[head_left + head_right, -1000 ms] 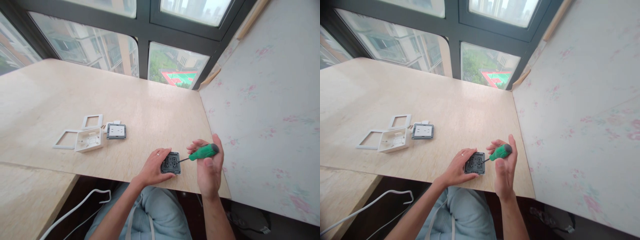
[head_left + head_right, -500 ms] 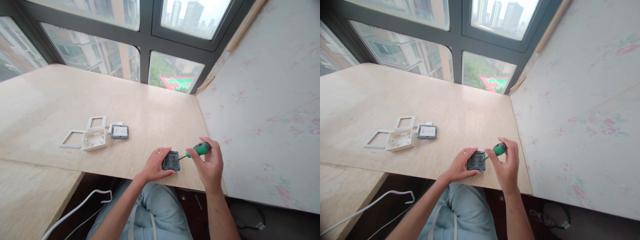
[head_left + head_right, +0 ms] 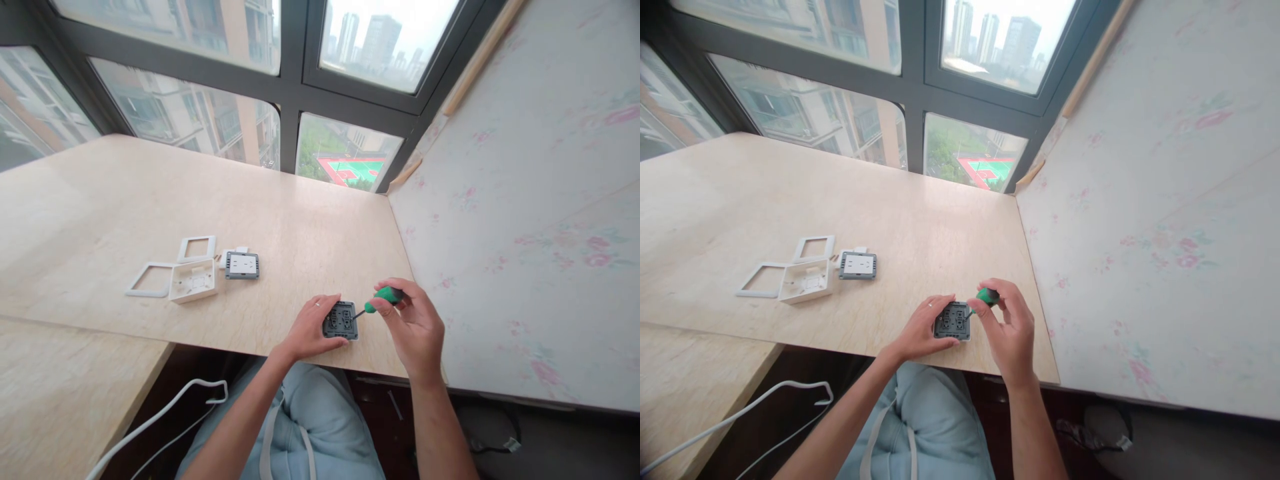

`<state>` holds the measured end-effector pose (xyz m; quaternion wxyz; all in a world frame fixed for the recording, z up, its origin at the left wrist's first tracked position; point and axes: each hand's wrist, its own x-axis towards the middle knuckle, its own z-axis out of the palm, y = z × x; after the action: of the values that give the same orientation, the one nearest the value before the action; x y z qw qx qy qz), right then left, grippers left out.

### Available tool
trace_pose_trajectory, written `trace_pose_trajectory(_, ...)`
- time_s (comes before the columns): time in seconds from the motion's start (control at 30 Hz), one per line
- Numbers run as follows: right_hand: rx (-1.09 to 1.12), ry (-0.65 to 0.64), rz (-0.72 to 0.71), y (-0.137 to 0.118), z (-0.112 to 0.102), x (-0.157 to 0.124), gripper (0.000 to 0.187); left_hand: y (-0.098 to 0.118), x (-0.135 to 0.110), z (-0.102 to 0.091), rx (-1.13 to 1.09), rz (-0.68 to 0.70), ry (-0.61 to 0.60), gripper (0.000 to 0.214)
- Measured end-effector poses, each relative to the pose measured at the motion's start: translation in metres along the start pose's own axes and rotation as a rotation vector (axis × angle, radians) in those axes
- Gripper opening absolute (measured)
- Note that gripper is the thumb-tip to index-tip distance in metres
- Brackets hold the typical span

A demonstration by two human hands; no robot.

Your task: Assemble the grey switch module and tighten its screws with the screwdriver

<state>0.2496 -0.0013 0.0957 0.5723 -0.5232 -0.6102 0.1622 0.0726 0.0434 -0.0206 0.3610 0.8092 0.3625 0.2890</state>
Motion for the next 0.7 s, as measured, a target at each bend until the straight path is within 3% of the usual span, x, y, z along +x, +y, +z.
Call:
trace_pose_trajectory(0.17,-0.304,0.024,-0.226,-0.001,-0.005,0.003,0.023,-0.002,0.0,0.001,0.001,0.012,0.009,0.09)
trace_pose_trajectory(0.47,-0.1,-0.083,-0.005,-0.005,-0.018,-0.01,0.032,-0.002,0.001,0.001,0.008,0.016,0.009,0.091)
trace_pose_trajectory(0.6,-0.227,0.012,-0.166,-0.003,-0.017,-0.004,0.033,-0.001,0.001,0.001,0.006,0.011,0.012,0.091)
trace_pose_trajectory(0.7,-0.355,0.014,-0.283,-0.006,-0.017,0.002,0.034,-0.001,0.001,0.001,0.004,0.009,0.015,0.091)
